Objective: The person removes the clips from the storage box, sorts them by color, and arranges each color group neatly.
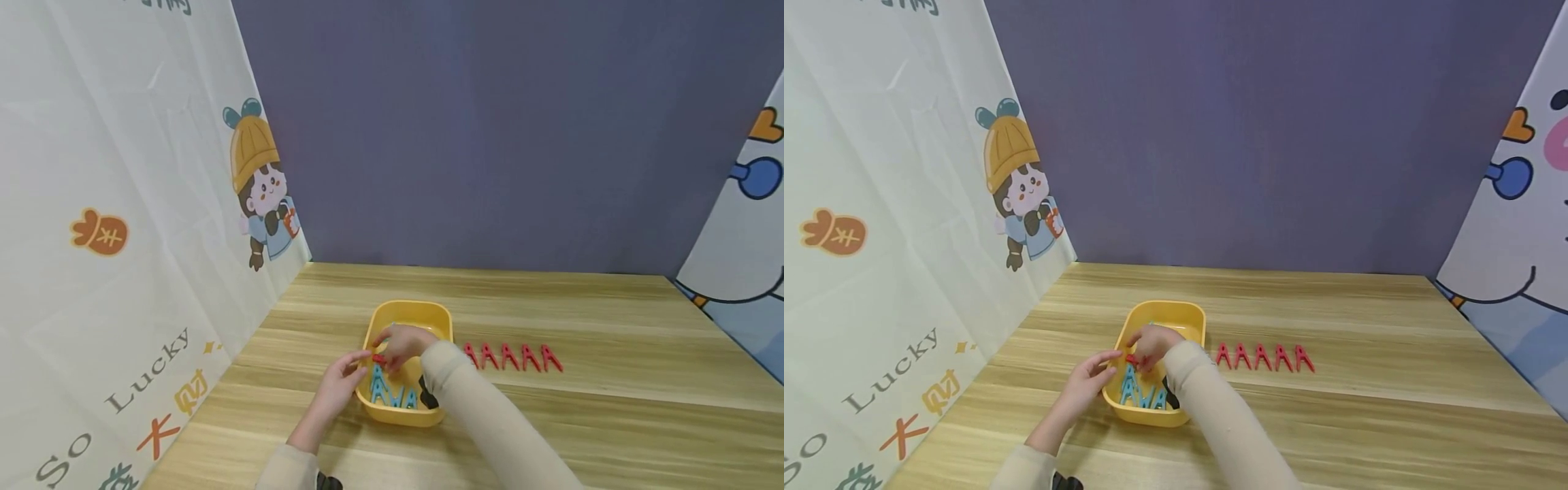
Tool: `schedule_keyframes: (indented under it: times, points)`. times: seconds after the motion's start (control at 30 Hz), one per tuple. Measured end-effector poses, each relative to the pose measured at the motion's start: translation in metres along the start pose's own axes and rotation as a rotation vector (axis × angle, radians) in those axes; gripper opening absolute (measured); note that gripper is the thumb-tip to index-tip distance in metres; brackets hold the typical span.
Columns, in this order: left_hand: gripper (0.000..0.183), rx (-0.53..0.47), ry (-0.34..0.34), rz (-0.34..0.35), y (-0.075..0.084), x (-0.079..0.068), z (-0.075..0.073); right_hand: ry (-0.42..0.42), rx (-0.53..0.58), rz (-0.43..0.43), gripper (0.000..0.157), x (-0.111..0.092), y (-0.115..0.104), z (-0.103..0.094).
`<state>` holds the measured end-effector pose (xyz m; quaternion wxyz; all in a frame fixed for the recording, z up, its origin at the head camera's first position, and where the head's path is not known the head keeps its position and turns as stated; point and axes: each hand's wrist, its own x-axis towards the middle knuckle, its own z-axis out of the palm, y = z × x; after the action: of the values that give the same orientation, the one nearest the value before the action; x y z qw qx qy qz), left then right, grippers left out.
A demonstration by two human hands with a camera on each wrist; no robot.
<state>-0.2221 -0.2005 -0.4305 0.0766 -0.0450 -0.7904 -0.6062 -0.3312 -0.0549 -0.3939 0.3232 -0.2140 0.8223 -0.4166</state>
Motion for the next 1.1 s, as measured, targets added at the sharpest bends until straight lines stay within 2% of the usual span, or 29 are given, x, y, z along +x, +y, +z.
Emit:
schedule_keyframes:
  times: [0.2, 0.43, 0.63, 0.9, 1.1]
  points:
    - [0.029, 0.009, 0.0, 0.005, 0.0, 0.0, 0.0, -0.049, 0.068, -0.014, 0.04, -0.008, -0.004, -0.008]
    - [0.029, -0.003, 0.003, -0.021, -0.002, 0.001, 0.0, -0.047, 0.068, -0.053, 0.045, -0.013, -0.007, -0.014]
    - [0.029, -0.002, -0.001, -0.019, -0.001, 0.001, -0.001, -0.057, 0.133, -0.073, 0.037, -0.017, -0.012, -0.021]
    - [0.031, -0.027, -0.011, -0.036, 0.001, -0.001, 0.0, -0.006, 0.182, -0.132, 0.027, -0.027, -0.017, -0.027]
    - [0.031, -0.033, -0.006, -0.046, 0.0, 0.0, 0.0, 0.023, 0.173, -0.159, 0.023, -0.04, -0.021, -0.033]
